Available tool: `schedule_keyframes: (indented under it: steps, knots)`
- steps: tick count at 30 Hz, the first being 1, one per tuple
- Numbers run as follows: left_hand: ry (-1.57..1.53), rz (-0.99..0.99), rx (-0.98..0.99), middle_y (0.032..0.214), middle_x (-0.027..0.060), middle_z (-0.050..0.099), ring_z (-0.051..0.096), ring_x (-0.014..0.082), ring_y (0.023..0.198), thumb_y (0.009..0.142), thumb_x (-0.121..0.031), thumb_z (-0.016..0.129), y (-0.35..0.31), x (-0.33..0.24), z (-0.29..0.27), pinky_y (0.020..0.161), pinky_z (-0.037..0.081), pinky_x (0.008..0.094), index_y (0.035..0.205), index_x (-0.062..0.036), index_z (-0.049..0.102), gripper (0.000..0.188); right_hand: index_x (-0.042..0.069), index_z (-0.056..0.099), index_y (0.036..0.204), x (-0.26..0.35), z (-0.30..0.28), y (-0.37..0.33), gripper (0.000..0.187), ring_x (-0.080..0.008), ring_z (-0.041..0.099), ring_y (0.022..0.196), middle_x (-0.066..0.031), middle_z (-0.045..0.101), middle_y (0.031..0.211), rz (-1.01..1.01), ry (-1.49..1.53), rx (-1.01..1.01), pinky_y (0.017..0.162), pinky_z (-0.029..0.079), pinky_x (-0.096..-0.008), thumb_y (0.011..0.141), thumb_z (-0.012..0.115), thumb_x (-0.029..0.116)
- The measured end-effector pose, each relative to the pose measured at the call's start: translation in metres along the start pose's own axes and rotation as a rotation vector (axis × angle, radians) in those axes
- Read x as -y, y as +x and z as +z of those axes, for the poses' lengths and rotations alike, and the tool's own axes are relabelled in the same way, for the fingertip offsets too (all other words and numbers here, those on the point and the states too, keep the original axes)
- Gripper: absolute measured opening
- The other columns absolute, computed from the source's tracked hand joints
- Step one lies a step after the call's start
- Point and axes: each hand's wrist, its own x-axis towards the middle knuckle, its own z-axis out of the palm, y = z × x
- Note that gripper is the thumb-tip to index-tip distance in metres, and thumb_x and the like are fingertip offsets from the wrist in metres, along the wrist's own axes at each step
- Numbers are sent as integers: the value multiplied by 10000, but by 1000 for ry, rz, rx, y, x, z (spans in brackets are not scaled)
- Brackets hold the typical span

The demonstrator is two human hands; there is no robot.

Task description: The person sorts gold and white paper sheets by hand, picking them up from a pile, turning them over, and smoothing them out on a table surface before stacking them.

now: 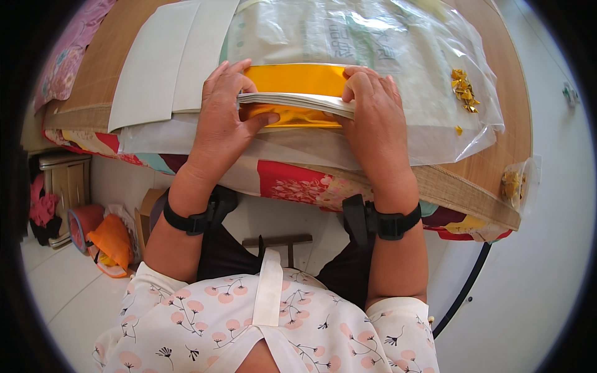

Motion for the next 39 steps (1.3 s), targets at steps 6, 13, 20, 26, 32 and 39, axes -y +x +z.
schedule_keyframes:
  steps: [6, 13, 20, 26, 32, 39]
  knots:
    - [20, -21, 5, 1464, 143, 525, 345, 420, 1433, 739, -166, 881, 0, -1, 1, 1184, 305, 484, 1046, -80, 521, 482, 69, 471, 920, -4, 2, 2, 398, -375, 541, 1275, -149, 650, 1292, 38, 94, 16, 1094, 416, -444, 763, 833, 119]
    - [18, -21, -6, 1387, 134, 550, 395, 386, 1382, 740, -171, 877, 0, -1, 2, 1164, 329, 461, 1063, -63, 527, 488, 65, 478, 911, -3, 1, 4, 387, -369, 540, 1271, -144, 647, 1309, 7, 77, 12, 1077, 430, -444, 766, 834, 116]
    - [27, -7, -20, 1357, 125, 547, 439, 350, 1319, 733, -179, 879, 0, -2, 3, 1132, 363, 430, 1069, -55, 538, 494, 69, 496, 922, -5, 2, 5, 395, -356, 564, 1118, -123, 650, 1179, -33, 79, -32, 992, 456, -442, 749, 846, 127]
    - [15, -20, -19, 1350, 133, 540, 451, 353, 1285, 731, -167, 879, 1, -2, 2, 1116, 381, 422, 1086, -42, 544, 504, 73, 500, 919, -3, -1, 7, 407, -345, 539, 953, -119, 605, 1023, -44, 74, -45, 890, 457, -443, 728, 855, 132]
    - [20, -30, -18, 1408, 153, 509, 440, 371, 1315, 741, -162, 874, 0, -3, 1, 1126, 378, 431, 1098, -31, 547, 501, 65, 594, 1070, 4, -2, 5, 450, -337, 575, 1006, -108, 616, 1033, 43, 122, -67, 887, 488, -422, 714, 860, 137]
    - [21, -16, -43, 1417, 172, 497, 440, 376, 1331, 740, -177, 876, -1, -1, 2, 1130, 374, 444, 1263, -58, 479, 667, 43, 662, 1080, 7, -5, 4, 416, -309, 632, 952, -113, 619, 1045, 1, 66, -48, 817, 551, -382, 723, 867, 103]
